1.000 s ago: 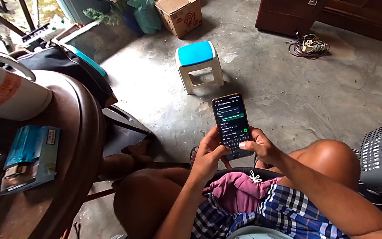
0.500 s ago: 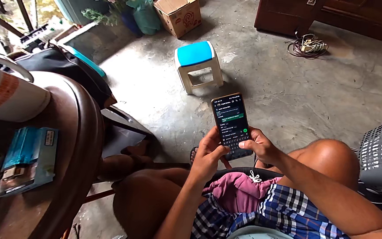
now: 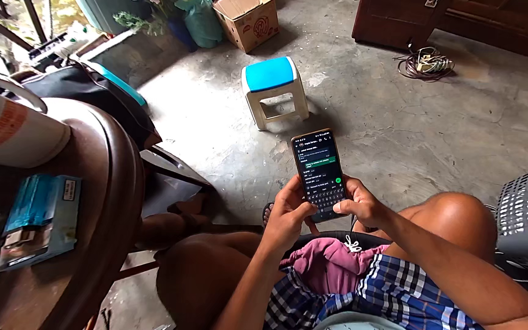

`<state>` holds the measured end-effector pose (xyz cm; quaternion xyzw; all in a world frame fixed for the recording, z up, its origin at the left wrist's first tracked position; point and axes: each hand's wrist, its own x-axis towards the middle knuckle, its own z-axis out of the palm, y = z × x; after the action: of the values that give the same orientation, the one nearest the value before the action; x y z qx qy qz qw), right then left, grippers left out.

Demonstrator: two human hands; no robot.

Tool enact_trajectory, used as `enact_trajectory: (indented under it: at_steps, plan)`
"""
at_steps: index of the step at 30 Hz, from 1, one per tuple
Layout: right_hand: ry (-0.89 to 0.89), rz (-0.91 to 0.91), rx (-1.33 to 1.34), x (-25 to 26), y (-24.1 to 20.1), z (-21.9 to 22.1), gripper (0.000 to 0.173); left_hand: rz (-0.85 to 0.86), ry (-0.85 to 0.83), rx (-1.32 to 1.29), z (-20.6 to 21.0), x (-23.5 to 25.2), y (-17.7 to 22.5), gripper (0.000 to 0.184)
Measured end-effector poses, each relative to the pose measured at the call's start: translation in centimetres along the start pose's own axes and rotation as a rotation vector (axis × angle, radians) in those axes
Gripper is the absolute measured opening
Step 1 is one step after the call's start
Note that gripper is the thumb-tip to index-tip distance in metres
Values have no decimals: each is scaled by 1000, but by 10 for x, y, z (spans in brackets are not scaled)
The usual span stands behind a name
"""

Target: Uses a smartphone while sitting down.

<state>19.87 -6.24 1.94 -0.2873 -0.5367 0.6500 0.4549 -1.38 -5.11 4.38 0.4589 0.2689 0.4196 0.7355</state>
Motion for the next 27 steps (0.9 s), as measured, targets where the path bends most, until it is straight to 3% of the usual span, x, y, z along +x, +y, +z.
enact_trajectory:
  at_steps: [4, 9, 12, 16, 19, 27]
  plan:
    - [12, 9, 18, 1, 1, -2, 42, -9, 5, -5, 0, 0, 1, 47]
    - [98, -3, 30, 3, -1, 7, 27, -18, 15, 3, 1, 1, 0, 44]
    - [79, -3, 33, 3, 0, 5, 28, -17, 14, -1, 1, 1, 0, 46]
    - [37, 24, -15, 2, -4, 4, 45, -12, 12, -14, 0, 1, 0, 47]
    - [38, -15, 36, 2, 1, 2, 32, -3, -7, -19, 0, 1, -1, 50]
    - [246, -53, -56, 4, 1, 15, 26, 33, -113, 54, -1, 1, -8, 67]
